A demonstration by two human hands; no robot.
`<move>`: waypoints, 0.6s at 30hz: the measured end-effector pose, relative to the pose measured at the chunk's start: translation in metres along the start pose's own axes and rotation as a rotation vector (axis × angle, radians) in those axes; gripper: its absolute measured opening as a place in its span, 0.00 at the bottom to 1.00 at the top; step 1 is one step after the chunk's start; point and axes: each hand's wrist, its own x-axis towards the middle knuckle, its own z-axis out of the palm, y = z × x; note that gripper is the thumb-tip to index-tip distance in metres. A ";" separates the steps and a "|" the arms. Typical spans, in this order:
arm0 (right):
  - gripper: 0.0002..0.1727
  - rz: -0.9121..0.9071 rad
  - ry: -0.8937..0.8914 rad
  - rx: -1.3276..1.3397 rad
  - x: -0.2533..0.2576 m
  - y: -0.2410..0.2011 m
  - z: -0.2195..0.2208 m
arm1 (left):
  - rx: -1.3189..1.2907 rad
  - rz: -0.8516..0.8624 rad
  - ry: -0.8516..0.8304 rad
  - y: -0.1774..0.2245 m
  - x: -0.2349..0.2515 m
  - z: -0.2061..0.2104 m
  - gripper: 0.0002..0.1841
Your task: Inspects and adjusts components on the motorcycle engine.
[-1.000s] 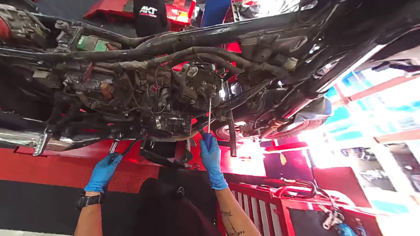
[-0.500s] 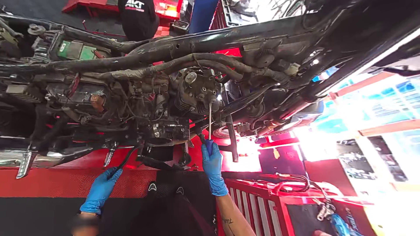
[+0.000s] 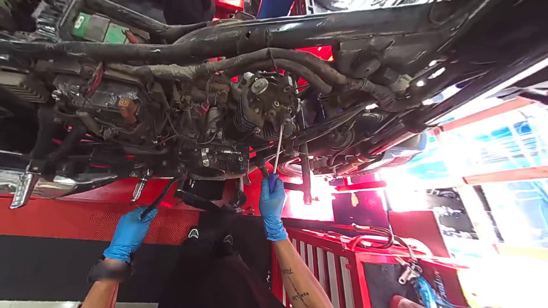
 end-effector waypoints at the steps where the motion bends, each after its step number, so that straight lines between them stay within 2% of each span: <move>1: 0.16 -0.009 0.006 -0.012 -0.003 0.001 0.001 | 0.001 -0.002 -0.004 -0.003 -0.003 0.002 0.20; 8: 0.18 -0.050 0.004 -0.080 -0.005 0.002 -0.004 | 0.042 0.024 -0.030 -0.001 -0.007 0.000 0.21; 14: 0.20 0.075 -0.367 -0.058 -0.018 -0.040 -0.054 | 0.048 0.019 -0.027 0.004 -0.007 -0.005 0.21; 18: 0.20 0.103 -0.381 0.007 -0.025 -0.055 -0.055 | 0.050 0.020 -0.036 0.000 -0.005 -0.004 0.23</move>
